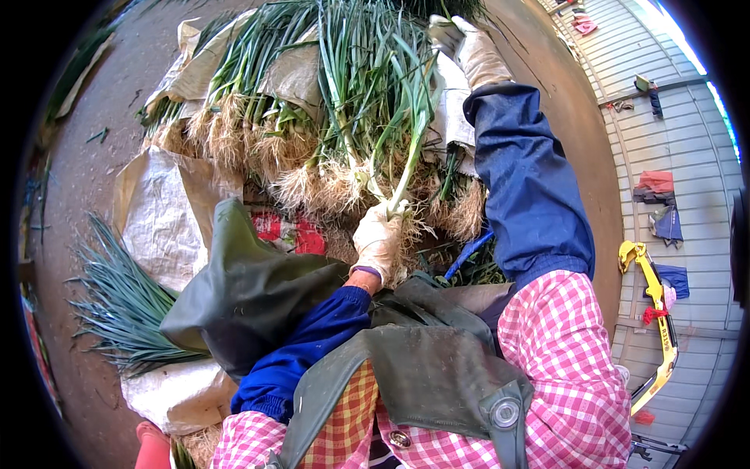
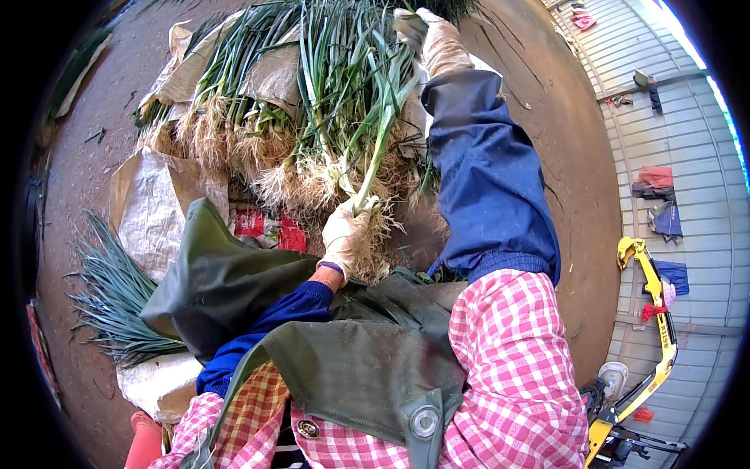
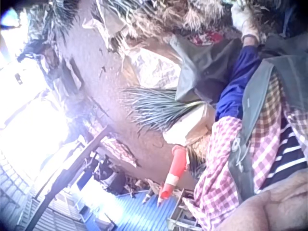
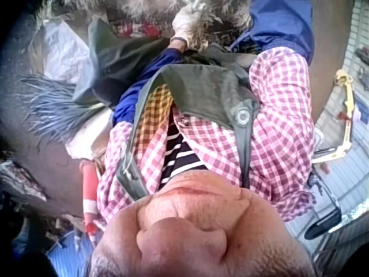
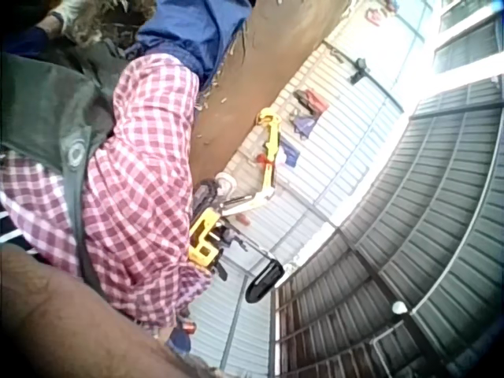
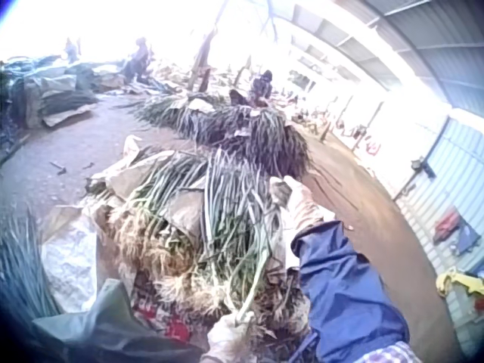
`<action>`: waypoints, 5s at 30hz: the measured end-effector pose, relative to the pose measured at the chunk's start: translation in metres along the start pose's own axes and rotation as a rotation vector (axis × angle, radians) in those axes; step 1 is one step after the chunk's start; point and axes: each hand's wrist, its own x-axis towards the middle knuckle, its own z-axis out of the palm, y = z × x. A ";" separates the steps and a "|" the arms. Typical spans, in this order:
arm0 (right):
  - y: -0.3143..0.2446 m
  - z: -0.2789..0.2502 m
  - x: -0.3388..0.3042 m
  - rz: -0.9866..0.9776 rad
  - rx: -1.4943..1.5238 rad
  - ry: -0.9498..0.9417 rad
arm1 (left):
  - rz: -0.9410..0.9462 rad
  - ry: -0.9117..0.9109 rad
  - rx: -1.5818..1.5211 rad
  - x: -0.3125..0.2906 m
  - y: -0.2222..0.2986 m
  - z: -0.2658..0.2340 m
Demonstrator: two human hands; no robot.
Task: The person processes green onions by hand, peeling back outer layers, shaking off debris, and moving them into a pile.
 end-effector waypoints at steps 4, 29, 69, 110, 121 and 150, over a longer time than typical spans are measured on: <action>0.011 0.019 -0.002 0.024 -0.381 -0.093 | -0.199 -0.114 -0.828 0.010 -0.023 -0.002; 0.168 -0.065 -0.162 0.469 -0.374 -0.151 | -0.230 0.189 -1.127 0.017 0.008 -0.028; -0.023 -0.338 -0.446 0.818 -1.215 0.414 | 0.236 0.154 -0.933 -0.002 0.127 -0.095; 0.174 0.030 -0.171 0.493 -0.236 -0.287 | -0.435 -0.208 -1.259 0.026 -0.006 -0.060; 0.211 0.075 -0.132 0.407 -0.064 -0.026 | -0.474 0.012 -0.997 0.028 -0.014 -0.056; 0.093 -0.023 -0.249 0.063 0.860 -0.390 | -0.613 -0.421 -1.355 -0.007 -0.018 -0.015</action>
